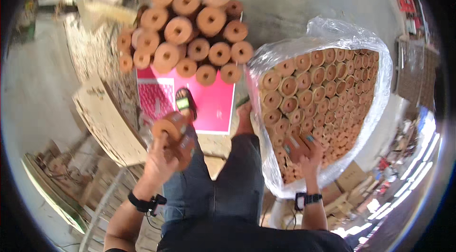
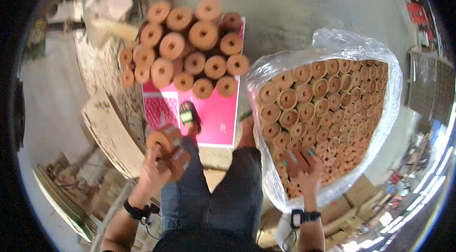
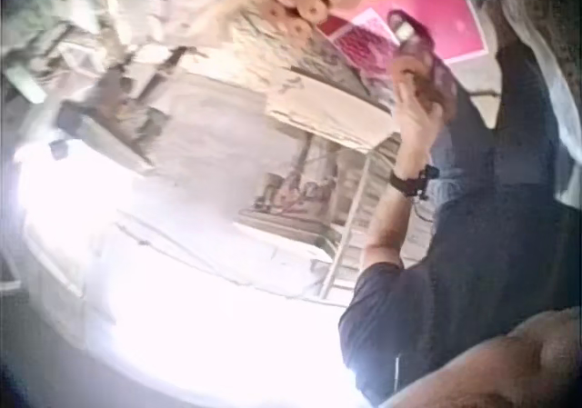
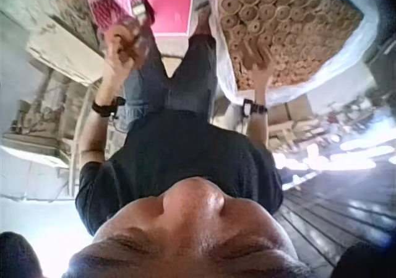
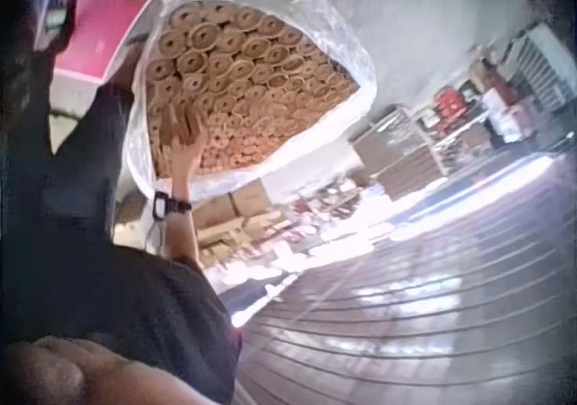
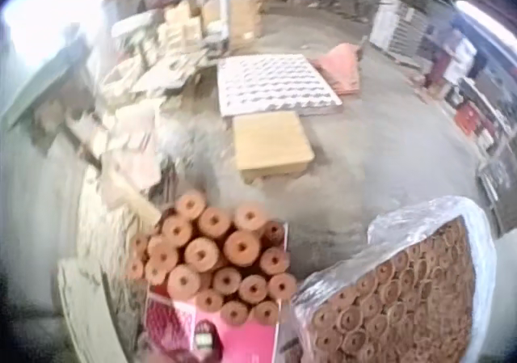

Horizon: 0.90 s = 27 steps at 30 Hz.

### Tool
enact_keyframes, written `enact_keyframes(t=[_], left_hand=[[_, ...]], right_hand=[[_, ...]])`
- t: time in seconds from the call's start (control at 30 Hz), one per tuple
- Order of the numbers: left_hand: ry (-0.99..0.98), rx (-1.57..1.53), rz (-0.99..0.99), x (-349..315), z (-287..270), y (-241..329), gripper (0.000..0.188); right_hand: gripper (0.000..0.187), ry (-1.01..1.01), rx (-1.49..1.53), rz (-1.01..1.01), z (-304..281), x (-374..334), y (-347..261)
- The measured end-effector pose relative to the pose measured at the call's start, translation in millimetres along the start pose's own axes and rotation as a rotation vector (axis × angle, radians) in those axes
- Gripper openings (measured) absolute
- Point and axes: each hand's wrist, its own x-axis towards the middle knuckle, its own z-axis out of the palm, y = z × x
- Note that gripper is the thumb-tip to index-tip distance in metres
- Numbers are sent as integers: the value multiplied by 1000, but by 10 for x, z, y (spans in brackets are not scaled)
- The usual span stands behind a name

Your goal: Sorting and stacking brown cylindrical wooden components from a large bulk container onto a flat surface.

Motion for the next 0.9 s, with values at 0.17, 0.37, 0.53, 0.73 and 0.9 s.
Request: enact_keyframes(t=[0.17,0.37,0.53,0.73,0.9], left_hand=[[129,-253,-196,-430,-359,-778,68],[291,-408,-378,-779,-344,-1430,68],[361,-509,-501,-864,-71,-1678,71],[358,-507,-428,-925,174,-1724,70],[276,-610,-446,-877,81,-1691,70]], right_hand=[[67,-201,51,-86,865,82,-1209],[67,-380,-325,-116,1485,-223,-2202],[61,-501,-390,-100,1635,-414,-2276],[62,-531,-198,-229,1636,-639,-1936],[64,-567,-99,149,1576,-753,-1892]])
